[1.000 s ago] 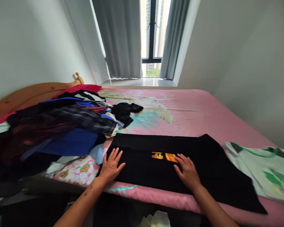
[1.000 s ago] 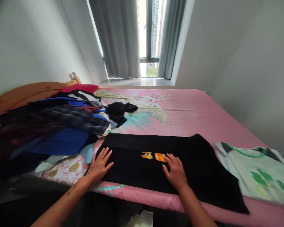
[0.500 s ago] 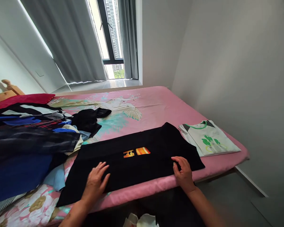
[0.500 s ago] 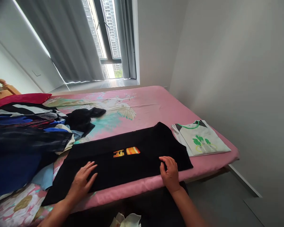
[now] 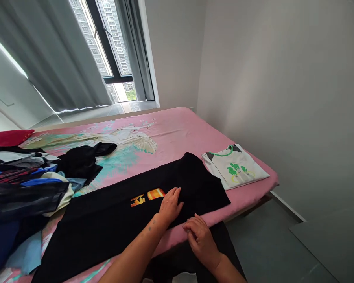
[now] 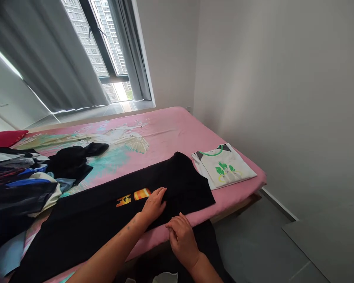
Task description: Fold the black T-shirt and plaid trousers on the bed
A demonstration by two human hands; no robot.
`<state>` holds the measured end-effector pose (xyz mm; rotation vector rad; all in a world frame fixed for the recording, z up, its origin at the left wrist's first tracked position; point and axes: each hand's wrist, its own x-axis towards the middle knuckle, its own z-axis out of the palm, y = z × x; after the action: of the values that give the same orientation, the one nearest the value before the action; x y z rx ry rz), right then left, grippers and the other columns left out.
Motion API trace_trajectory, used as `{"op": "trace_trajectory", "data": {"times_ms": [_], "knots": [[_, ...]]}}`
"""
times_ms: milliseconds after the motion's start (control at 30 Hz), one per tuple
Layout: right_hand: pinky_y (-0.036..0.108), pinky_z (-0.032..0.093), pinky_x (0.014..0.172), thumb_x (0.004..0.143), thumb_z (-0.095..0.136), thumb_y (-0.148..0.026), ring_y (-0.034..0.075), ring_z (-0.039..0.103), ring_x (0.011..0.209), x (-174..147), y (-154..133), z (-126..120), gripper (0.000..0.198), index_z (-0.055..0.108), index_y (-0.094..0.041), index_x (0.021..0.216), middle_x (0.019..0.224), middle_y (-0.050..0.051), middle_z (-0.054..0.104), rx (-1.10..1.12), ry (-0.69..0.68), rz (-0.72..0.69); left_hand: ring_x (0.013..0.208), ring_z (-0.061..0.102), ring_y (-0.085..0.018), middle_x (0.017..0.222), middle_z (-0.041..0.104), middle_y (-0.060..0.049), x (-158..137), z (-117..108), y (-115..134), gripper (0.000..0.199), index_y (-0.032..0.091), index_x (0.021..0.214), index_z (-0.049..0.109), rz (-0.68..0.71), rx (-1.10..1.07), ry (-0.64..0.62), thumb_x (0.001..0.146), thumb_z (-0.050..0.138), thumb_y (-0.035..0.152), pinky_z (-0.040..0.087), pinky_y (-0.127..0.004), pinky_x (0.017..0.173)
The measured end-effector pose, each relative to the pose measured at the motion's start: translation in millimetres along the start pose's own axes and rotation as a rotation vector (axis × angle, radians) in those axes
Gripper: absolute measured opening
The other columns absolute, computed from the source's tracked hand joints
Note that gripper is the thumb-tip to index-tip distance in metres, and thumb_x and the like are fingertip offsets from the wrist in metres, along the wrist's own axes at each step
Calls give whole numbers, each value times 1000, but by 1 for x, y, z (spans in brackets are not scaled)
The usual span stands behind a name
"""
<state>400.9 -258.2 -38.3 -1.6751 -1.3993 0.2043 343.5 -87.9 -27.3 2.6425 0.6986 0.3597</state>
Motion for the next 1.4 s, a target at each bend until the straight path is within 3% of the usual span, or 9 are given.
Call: {"op": "trace_trajectory", "data": {"times_ms": [100,200,300,433,733,967,1133,1300,1400], "knots": [[47,33,103,77,41,-3,18,56,101,5,8,-9,32,58,-23,95,96,2,63,-21,-9,-12,118,49,-21,126,55,-10,14,-5,-6,44,15,115,57,-101,-94,-29,73,48,7,36,-34,103],[49,34,102,76,44,-5,21,53,110,18,13,-12,33,60,-23,100,105,4,63,-96,-18,-36,97,60,-18,100,67,-5,31,-15,-10,30,17,96,64,-211,-150,-11,76,44,10,44,-30,90],[45,42,95,77,47,-9,23,54,108,34,16,-12,31,61,-22,100,107,6,62,-158,36,-21,74,60,-15,75,66,-1,43,-23,-15,19,17,82,64,-309,-174,16,76,46,15,46,-26,71],[42,47,85,79,45,-11,23,55,98,50,29,-16,26,60,-22,97,101,7,62,-188,146,56,62,55,-12,64,60,3,46,-25,-18,8,18,70,59,-340,-216,16,69,53,13,41,-21,59],[44,45,82,80,53,-22,28,51,98,73,65,-27,41,44,-18,120,108,13,55,-383,248,231,75,58,-14,78,64,1,39,-31,-7,24,20,80,61,-265,-220,14,71,43,7,44,-24,69],[32,40,65,74,52,-13,22,56,76,107,79,-36,18,54,-21,89,81,6,60,-412,177,379,99,53,-22,101,61,-6,25,-38,10,35,21,95,61,-138,-24,-4,68,45,4,40,-33,88],[27,39,63,78,46,-20,17,58,66,115,72,-51,18,51,-22,96,75,0,60,-220,252,383,106,51,-23,117,54,-10,0,-26,10,53,19,117,54,-58,212,-108,67,45,2,39,-35,93],[27,40,65,75,46,-22,15,56,64,117,50,-54,24,55,-22,98,72,-2,57,-81,269,332,130,32,-28,141,36,-13,5,-20,26,83,18,139,28,-141,120,59,66,66,33,23,-48,107],[27,41,66,75,47,-23,15,55,68,122,37,-50,24,56,-21,97,75,-1,57,-20,264,282,135,24,-28,146,30,-12,24,-13,41,92,19,141,26,-115,-30,157,61,70,34,15,-49,111]]}}
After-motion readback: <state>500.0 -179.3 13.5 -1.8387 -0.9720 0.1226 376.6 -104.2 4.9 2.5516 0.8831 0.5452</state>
